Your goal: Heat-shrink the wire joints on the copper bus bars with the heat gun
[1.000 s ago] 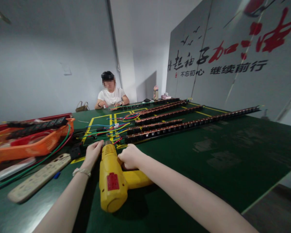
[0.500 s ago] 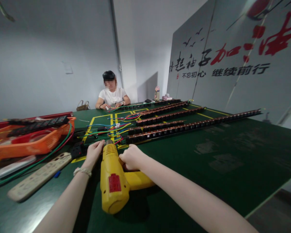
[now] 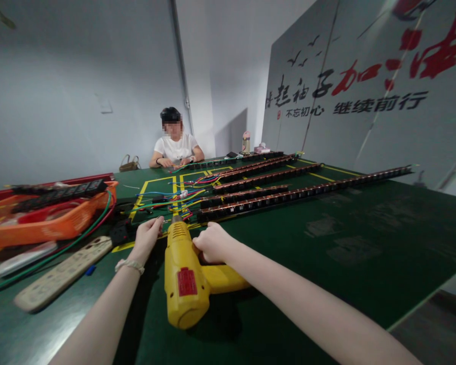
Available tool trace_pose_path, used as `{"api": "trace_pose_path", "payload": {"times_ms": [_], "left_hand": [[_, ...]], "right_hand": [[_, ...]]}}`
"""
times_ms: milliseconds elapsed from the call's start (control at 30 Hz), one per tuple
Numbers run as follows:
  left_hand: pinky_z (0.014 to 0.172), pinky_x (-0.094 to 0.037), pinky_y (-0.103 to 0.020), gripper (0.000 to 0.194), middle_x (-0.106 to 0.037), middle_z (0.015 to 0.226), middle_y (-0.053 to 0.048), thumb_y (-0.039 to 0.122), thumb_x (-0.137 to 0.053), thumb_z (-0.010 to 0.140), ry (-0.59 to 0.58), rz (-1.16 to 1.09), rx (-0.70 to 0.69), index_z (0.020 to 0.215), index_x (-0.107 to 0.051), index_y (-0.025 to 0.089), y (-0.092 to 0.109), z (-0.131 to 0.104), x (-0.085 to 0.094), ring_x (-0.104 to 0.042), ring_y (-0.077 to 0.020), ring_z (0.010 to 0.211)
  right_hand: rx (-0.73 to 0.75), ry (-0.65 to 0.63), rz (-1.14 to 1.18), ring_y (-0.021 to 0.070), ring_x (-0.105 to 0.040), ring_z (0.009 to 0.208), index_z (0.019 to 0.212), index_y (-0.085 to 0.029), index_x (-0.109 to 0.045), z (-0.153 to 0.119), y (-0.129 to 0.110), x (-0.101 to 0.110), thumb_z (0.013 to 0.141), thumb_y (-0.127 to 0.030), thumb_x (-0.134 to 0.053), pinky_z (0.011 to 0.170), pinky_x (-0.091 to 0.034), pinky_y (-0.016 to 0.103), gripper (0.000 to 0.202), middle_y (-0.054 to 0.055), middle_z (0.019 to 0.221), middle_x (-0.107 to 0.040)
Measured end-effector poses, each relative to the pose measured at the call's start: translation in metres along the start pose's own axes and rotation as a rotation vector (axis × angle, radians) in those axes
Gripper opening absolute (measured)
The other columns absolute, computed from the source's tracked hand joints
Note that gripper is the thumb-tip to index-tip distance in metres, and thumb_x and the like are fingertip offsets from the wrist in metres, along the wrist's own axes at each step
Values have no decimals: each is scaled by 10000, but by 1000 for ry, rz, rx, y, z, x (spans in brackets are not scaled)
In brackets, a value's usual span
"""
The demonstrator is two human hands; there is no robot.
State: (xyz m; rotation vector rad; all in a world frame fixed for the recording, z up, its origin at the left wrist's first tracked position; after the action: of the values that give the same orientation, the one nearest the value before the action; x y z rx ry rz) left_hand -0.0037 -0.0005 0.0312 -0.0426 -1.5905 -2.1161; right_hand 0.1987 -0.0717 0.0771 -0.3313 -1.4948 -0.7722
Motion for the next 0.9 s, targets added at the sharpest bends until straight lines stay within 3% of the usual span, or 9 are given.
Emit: {"api": "trace_pose_path", "payload": {"times_ms": [233, 400, 600, 900], "left_hand": [[477, -320, -213, 401, -474, 398, 24, 505, -488, 737, -9, 17, 1, 515, -502, 171, -4, 1, 1, -440, -109, 436], [480, -321, -214, 403, -469, 401, 24, 504, -492, 739, -7, 7, 5, 517, -501, 167, -4, 1, 0, -437, -108, 435], [492, -321, -208, 402, -451, 422, 38, 492, -479, 751, -4, 0, -27, 513, -479, 168, 2, -2, 1, -433, -99, 450], [462, -283, -206, 388, -422, 438, 42, 488, -519, 705, 9, -2, 2, 502, -502, 158, -2, 1, 1, -394, -91, 459]], "right_hand": [[-100, -66, -1, 230, -627, 693, 812, -163, -639, -15, 22, -3, 711, -283, -542, 716, -339, 348, 185, 91, 738, -682], [-120, -105, -2, 225, -626, 702, 818, -167, -639, -17, 25, -3, 732, -313, -542, 723, -328, 352, 196, 83, 732, -681], [-103, -138, -20, 227, -627, 703, 817, -172, -644, -14, 20, 1, 731, -296, -535, 715, -328, 353, 186, 74, 726, -682], [55, -20, -19, 240, -634, 696, 791, -148, -651, 14, -8, 1, 691, -286, -534, 707, -346, 359, 207, 106, 712, -681]]}}
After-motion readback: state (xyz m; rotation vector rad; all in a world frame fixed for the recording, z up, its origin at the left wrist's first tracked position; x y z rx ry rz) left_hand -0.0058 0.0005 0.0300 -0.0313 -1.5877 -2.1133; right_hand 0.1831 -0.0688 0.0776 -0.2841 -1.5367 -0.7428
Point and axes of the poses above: each hand's wrist, its own z-axis towards the middle knuckle, its own x-axis out of the back of the hand, y = z × x, the point moved 4 cm from there along z, towards the middle knuckle
